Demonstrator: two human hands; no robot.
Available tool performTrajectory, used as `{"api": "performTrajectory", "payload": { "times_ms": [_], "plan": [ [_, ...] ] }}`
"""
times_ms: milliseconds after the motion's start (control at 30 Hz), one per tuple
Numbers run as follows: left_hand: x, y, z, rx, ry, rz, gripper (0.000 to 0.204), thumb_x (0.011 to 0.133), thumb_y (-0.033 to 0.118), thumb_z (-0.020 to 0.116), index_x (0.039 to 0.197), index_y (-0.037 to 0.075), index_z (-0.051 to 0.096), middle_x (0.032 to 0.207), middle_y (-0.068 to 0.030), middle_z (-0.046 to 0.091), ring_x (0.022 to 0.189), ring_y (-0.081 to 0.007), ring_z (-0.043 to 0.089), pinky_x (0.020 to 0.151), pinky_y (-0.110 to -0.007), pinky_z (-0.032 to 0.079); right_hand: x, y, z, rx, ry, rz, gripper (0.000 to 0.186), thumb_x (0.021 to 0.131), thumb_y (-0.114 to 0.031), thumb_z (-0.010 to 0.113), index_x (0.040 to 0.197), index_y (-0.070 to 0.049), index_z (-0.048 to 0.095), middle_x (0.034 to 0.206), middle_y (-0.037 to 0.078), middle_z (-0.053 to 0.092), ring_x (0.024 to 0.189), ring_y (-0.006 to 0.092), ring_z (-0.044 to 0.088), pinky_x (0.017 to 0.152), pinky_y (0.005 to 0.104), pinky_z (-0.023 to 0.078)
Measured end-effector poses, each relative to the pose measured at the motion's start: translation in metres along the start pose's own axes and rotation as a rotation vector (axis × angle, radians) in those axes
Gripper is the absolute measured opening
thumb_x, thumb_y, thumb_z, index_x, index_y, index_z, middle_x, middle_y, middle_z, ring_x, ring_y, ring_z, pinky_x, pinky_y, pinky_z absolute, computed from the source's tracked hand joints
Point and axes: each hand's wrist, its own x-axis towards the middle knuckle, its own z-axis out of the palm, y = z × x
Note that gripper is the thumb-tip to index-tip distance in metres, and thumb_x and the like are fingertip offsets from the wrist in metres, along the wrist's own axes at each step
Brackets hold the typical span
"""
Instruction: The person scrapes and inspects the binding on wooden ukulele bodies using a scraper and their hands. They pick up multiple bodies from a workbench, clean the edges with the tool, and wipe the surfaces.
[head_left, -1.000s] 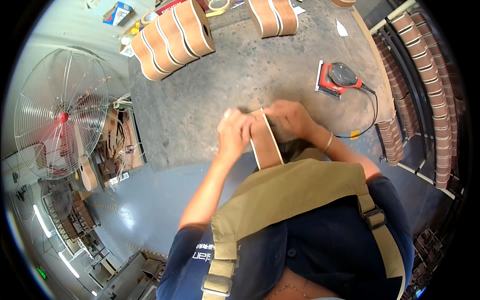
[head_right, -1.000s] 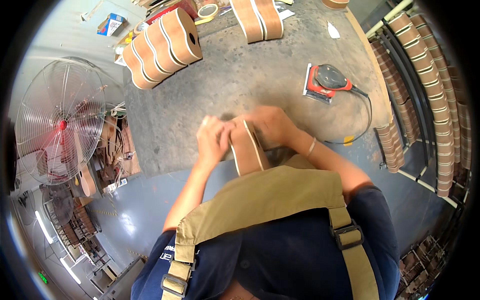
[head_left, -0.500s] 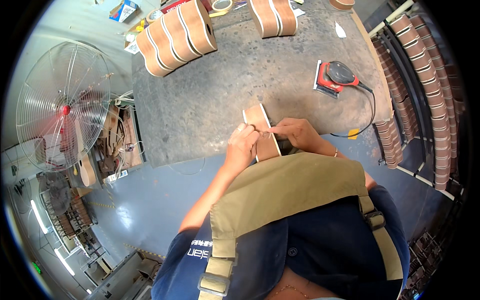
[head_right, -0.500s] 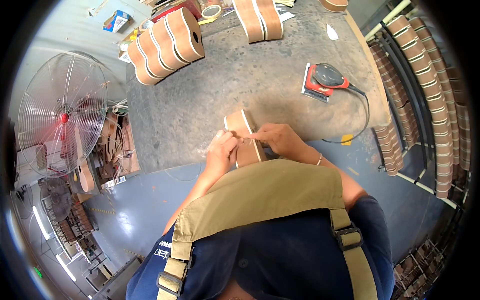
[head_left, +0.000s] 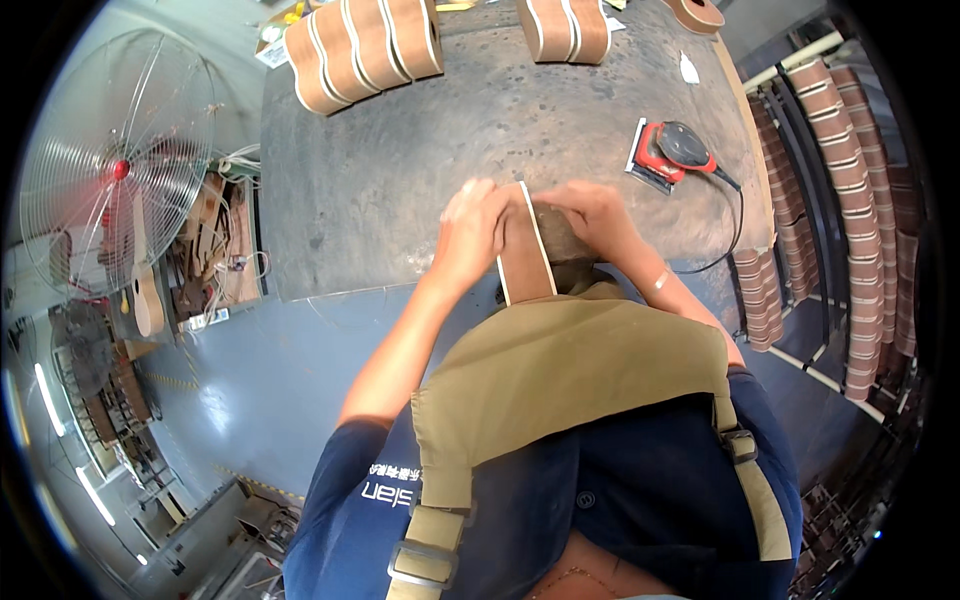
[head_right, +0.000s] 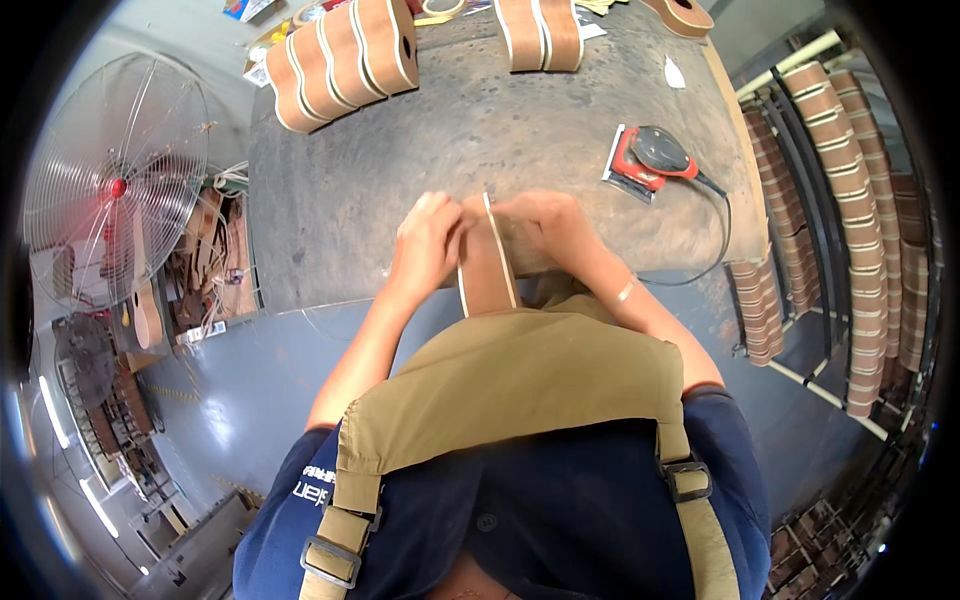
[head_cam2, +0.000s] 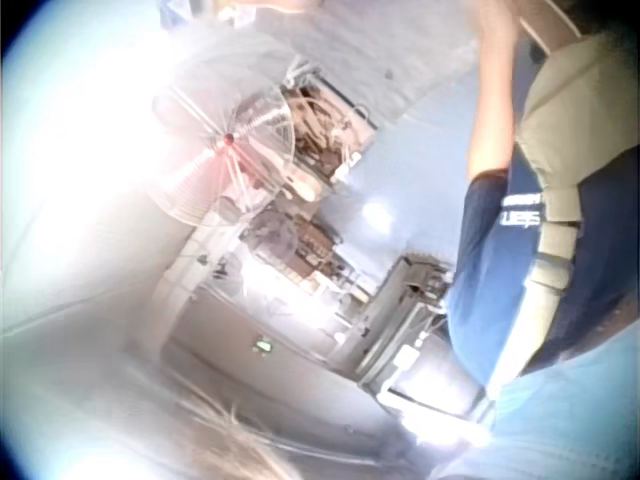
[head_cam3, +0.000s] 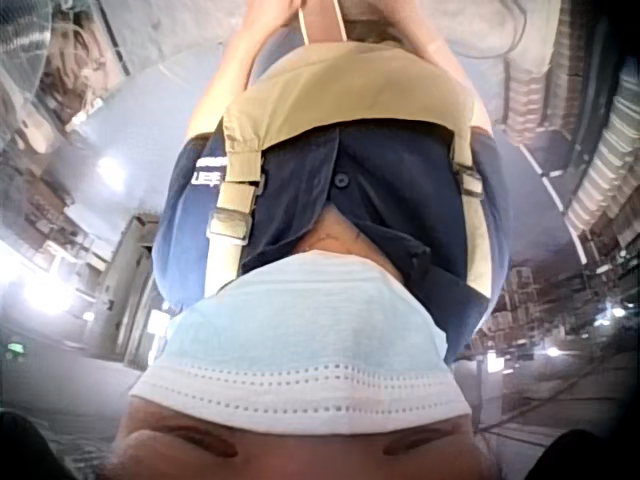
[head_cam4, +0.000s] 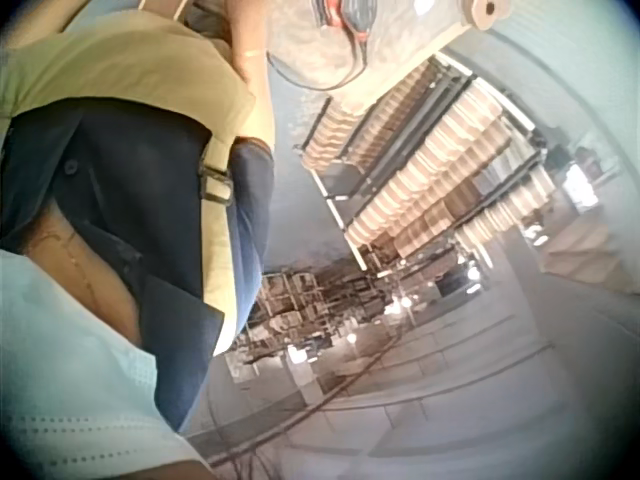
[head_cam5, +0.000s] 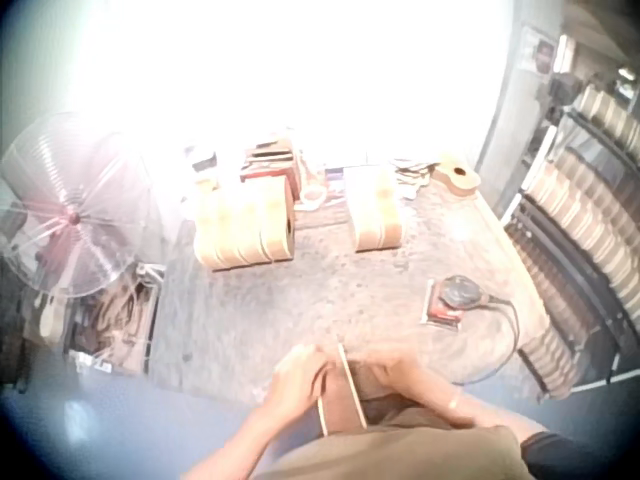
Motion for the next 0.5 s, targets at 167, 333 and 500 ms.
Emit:
{"api": "performTrajectory", "payload": {
  "times_ms": [167, 333, 500],
  "plan": [
    [0.000, -0.017, 0.011, 0.011, 0.027, 0.054, 0.009, 0.086, -0.001, 0.071, 0.085, 0.004, 0.063, 0.085, -0.0115, 0.059, 0.084, -0.0358, 0.058, 0.073, -0.046, 0.051, 0.007, 0.014, 0.022, 0.043, 0.081, -0.130, 0.044, 0.088, 0.010, 0.062, 0.119, -0.015, 0.081, 0.092, 0.012, 0.074, 0.085, 0.0319, 0.073, 0.077, 0.0380, 0.059],
    [-0.028, -0.008, 0.010, -0.118, -0.046, 0.071, 0.010, 0.084, -0.004, 0.070, 0.085, 0.003, 0.063, 0.086, -0.0105, 0.061, 0.085, -0.0356, 0.059, 0.072, -0.045, 0.051, -0.029, -0.002, 0.015, 0.039, -0.113, -0.004, 0.046, 0.088, 0.013, 0.061, 0.120, -0.014, 0.081, 0.093, 0.011, 0.073, 0.080, 0.0281, 0.073, 0.074, 0.0353, 0.060],
    [-0.046, 0.010, 0.000, -0.252, -0.159, -0.033, 0.008, 0.084, -0.003, 0.068, 0.085, 0.002, 0.062, 0.084, -0.0128, 0.060, 0.085, -0.0363, 0.060, 0.073, -0.046, 0.050, -0.035, -0.039, -0.013, 0.324, -0.299, 0.194, 0.047, 0.088, 0.013, 0.061, 0.122, -0.012, 0.081, 0.087, 0.013, 0.071, 0.075, 0.0233, 0.071, 0.070, 0.0319, 0.059]
  ]
}}
